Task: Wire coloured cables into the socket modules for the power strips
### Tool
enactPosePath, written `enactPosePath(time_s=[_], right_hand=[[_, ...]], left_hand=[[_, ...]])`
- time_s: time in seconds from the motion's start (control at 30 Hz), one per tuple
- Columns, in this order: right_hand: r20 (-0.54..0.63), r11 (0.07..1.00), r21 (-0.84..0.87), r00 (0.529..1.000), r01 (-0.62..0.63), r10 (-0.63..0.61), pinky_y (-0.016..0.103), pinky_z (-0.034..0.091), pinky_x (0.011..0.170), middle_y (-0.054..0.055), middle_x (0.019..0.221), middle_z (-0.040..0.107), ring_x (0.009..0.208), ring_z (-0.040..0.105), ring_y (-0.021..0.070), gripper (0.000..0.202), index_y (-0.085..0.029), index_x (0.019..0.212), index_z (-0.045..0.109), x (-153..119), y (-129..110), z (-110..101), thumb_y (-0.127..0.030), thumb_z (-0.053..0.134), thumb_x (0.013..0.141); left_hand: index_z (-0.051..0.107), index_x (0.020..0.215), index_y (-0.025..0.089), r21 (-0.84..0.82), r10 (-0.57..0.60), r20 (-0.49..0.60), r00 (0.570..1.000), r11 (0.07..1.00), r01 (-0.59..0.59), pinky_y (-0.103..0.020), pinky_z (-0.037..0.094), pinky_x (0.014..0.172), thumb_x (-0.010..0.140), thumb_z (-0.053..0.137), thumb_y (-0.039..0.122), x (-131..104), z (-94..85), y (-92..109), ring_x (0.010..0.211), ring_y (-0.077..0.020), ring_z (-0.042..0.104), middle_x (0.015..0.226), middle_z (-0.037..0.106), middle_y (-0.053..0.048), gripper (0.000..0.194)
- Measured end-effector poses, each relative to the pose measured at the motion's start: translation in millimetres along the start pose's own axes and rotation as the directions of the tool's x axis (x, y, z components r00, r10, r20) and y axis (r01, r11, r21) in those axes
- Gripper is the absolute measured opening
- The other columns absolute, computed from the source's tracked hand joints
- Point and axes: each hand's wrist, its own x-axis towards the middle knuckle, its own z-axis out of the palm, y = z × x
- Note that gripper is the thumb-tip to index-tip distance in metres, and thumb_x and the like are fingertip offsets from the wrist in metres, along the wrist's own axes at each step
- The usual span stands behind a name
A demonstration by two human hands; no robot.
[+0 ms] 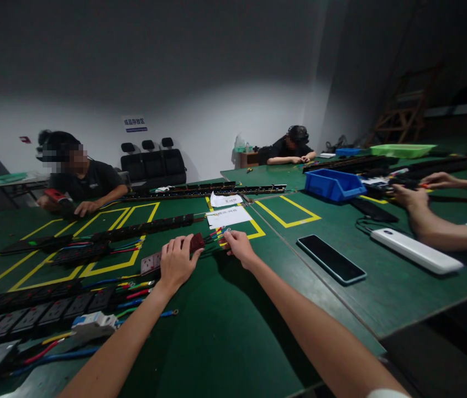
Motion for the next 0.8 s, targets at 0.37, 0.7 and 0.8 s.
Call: enactPosePath(time_s=[0.37,0.7,0.8], right_hand=[[0.018,0.998,-0.061,1.000,-0.007,0.008,0.015,0.043,0.037,0.008,0.083,0.076,0.052,0.059,0.0087,0.023,-0.016,0.080,0.071,-1.8,-2.4,-0.7,-0.038,0.069,0.088],[0.072,1.000,-0.016,0.997,0.013,-0.011,0.016,0.048,0.038,0.007,0.079,0.074,0.056,0.062,0.0108,0.013,-0.015,0.076,0.069,-10.5,-0.9,16.6,-0.025,0.075,0.082],[0.066,0.998,-0.033,0.997,0.044,-0.042,0.015,0.046,0.037,0.006,0.075,0.073,0.052,0.059,0.0093,0.015,-0.016,0.073,0.068,-11.2,-0.2,17.2,-0.026,0.075,0.082]], left_hand=[[0.057,0.134,0.018,0.015,-0.033,-0.040,0.999,0.999,0.034,-0.047,0.039,0.094,0.098,0.041,0.057,-0.1,-1.5,1.0,0.110,-0.0324,0.054,0.123,0.061,-0.016,0.056],[0.056,0.135,0.019,-0.005,-0.008,-0.044,0.999,1.000,0.008,-0.046,0.039,0.094,0.098,0.041,0.058,-0.2,-3.2,-0.1,0.109,-0.0317,0.055,0.123,0.062,-0.015,0.056],[0.056,0.134,0.019,-0.011,-0.004,-0.042,0.999,1.000,0.003,-0.046,0.039,0.094,0.097,0.040,0.059,-0.1,-3.1,0.2,0.109,-0.0316,0.055,0.123,0.062,-0.015,0.057]])
